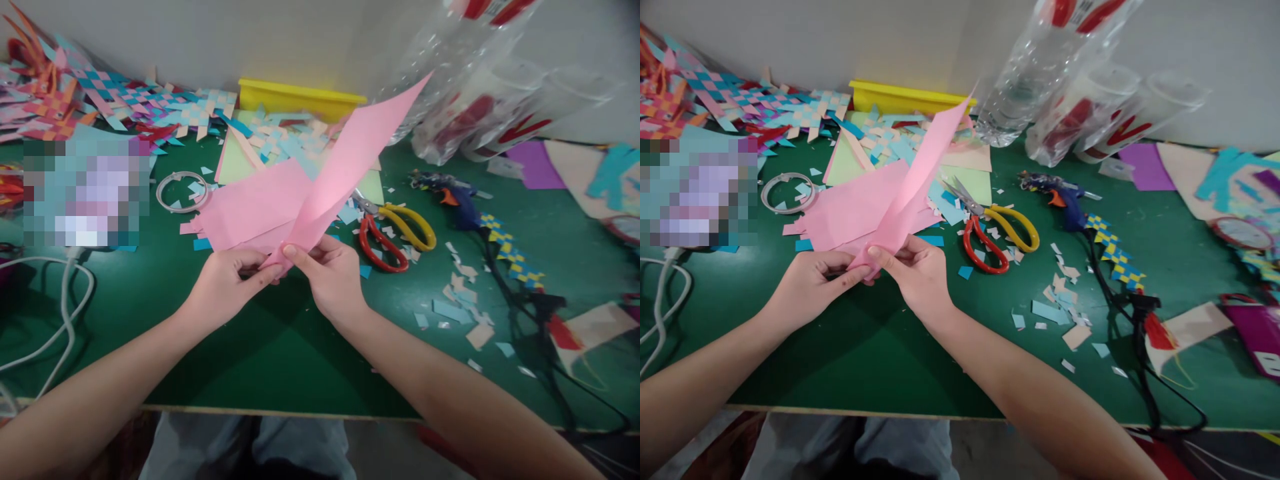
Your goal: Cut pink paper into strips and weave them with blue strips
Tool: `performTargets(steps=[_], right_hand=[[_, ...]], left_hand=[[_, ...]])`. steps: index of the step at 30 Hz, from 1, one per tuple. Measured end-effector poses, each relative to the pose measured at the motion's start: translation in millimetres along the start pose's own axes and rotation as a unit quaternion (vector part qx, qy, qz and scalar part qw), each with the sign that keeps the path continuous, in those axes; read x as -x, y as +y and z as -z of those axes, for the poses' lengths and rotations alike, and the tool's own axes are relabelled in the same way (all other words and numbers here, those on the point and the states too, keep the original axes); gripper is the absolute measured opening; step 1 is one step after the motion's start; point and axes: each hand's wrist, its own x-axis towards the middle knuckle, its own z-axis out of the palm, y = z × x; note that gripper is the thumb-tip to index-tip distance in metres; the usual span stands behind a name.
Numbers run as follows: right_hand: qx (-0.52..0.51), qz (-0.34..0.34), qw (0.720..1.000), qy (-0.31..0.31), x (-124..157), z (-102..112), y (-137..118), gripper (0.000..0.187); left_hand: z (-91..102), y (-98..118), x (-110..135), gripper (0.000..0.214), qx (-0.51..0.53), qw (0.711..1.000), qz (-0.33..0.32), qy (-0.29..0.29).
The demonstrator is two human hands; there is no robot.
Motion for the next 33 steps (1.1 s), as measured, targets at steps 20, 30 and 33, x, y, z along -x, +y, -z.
performTargets(steps=[20,30,33], right_hand=[[-0.023,0.141,0.979,0.145,-58,50,-11,0.019],[0.039,0.135,0.965,0.224,-56,47,-13,0.032],[0.069,0.123,0.974,0.177,-48,43,-13,0.03]], left_hand=[[4.3,-6,-2,0.018,0.057,0.987,0.109,-0.108],[48.5,1,-21,0.021,0.132,0.986,0.076,0.072],[52.4,-6,-25,0.017,0.188,0.96,0.041,0.205]])
